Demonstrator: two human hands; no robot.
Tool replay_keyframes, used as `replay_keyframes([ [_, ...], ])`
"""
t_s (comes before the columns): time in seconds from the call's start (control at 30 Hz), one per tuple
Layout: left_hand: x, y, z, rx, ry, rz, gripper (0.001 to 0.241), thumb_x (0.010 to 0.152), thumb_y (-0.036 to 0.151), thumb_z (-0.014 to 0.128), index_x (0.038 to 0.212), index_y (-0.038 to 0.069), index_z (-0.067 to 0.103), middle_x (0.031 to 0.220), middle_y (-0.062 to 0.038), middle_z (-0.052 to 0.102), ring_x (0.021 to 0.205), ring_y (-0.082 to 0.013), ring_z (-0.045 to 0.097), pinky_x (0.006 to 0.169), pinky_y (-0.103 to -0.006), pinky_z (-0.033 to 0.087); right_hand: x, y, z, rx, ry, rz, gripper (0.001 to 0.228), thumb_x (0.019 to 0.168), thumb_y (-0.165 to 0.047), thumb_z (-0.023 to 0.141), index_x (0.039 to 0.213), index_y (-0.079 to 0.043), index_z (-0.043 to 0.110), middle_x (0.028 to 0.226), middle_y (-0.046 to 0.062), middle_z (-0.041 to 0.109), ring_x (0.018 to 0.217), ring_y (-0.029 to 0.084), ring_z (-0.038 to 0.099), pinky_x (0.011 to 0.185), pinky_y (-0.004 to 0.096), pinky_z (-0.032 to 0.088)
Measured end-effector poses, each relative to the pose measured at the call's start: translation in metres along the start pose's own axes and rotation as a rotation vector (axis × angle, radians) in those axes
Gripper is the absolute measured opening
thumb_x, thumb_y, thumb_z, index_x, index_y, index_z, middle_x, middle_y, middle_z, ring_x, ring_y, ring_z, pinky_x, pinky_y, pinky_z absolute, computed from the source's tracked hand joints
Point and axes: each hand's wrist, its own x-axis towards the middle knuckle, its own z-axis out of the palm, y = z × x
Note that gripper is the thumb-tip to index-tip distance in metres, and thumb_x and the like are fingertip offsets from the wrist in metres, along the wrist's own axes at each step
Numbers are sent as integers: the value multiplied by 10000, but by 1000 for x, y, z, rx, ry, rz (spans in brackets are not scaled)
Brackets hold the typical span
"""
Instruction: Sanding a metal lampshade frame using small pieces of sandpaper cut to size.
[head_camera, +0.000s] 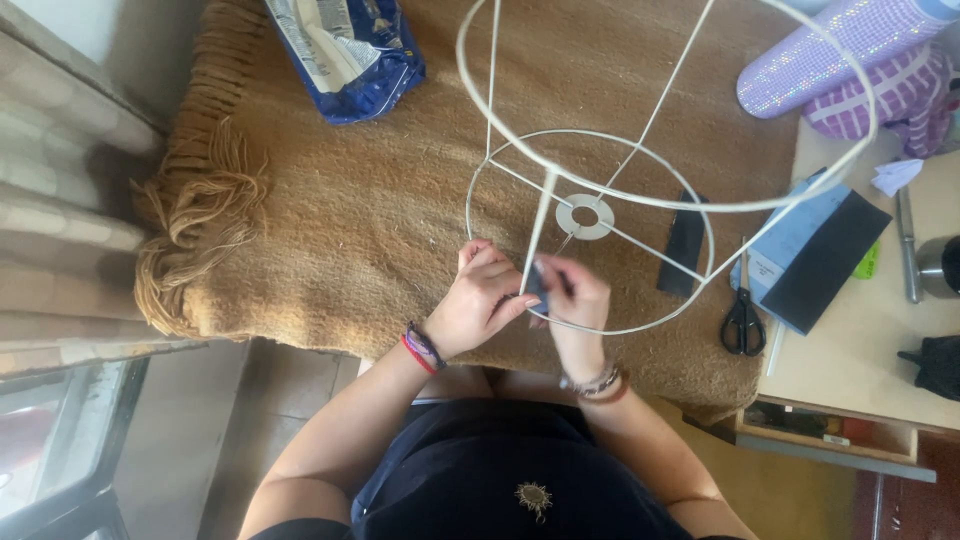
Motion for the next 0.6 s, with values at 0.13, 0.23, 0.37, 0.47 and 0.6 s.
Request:
replay_keyframes([
  [0.13,-6,-3,5,-37,2,-22,358,1045,390,592,813,119,623,741,-45,573,840,-258,586,1037,-508,318,25,37,-8,-79,-12,-86,62,942,-77,755,977,-62,804,640,213,679,389,274,632,249,326,479],
  [0.23,-5,-4,5,-20,-10,-2,362,1035,395,607,789,131,614,723,-35,553,838,-251,582,1037,-511,316,28,22,-10,-115,67,-128,56,955,-66,743,972,-53,795,657,203,686,381,263,616,241,311,457],
  [0.37,0,-2,0,-19,-6,5,377,1048,404,580,790,130,603,727,-45,547,834,-261,573,1039,-513,310,-15,4,6,5,1,-42,111,949,-37,712,1014,-65,798,580,172,657,373,206,619,271,273,509],
  [0.47,-6,-8,4,-50,-13,-21,347,1039,382,606,805,128,625,724,-38,562,837,-247,579,1050,-515,307,29,36,-7,-114,41,-126,49,941,-75,765,902,-58,789,636,191,686,367,234,623,221,277,456],
  [0.6,2,-3,-1,-8,-3,8,374,1037,406,599,780,134,599,721,-36,538,846,-245,572,1054,-536,297,17,2,-2,37,66,-109,119,994,-44,672,1047,-40,778,646,187,690,337,200,586,237,243,448],
])
